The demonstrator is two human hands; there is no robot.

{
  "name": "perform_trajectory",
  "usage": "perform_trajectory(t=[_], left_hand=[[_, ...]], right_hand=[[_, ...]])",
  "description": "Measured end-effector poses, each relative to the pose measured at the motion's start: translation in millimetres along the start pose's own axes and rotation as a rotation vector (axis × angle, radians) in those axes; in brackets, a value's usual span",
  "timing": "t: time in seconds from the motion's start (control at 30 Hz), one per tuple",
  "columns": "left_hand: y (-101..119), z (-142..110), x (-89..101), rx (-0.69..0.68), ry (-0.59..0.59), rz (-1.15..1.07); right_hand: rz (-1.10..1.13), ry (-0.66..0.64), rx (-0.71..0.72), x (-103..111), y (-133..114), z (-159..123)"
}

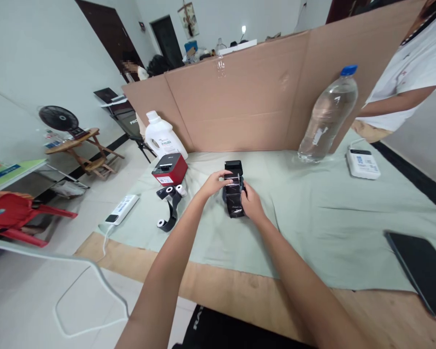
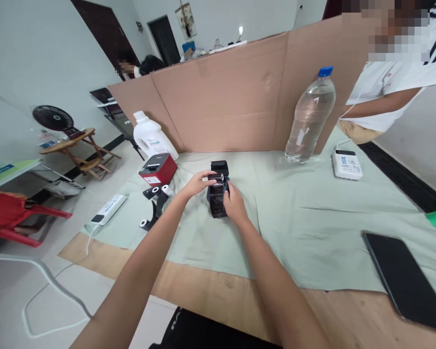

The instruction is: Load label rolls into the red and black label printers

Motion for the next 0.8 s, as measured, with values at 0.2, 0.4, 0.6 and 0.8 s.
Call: perform_trajectory(t=[0.2, 0.4, 0.6, 0.8], left_hand=[[-16, 10, -8.3, 0.059, -0.016, 0.492], [-21, 20, -17.5, 0.114, -0.063, 0.646], [-10, -13, 9.2, 0.251, 0.31, 0.467], [-23, -104, -13.7, 0.499, 0.431, 0.169]], right_hand=[[-0.011, 0.006, 0.0, -1, 3, 2], [-0.024, 0.005, -0.009, 0, 1, 2], [0.004, 0.008, 0.001, 0, 0, 1], [0.072, 0.045, -0.072, 4, 12, 7]])
Point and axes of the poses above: each hand's wrist, its own z-axis towards the middle knuckle, its own x-axis out of the back of the hand, y = z × x, the point moved 9 cm from there along z, towards the middle knuckle, and after that the axes turned 5 degrees about z, right-handed, at the moved point
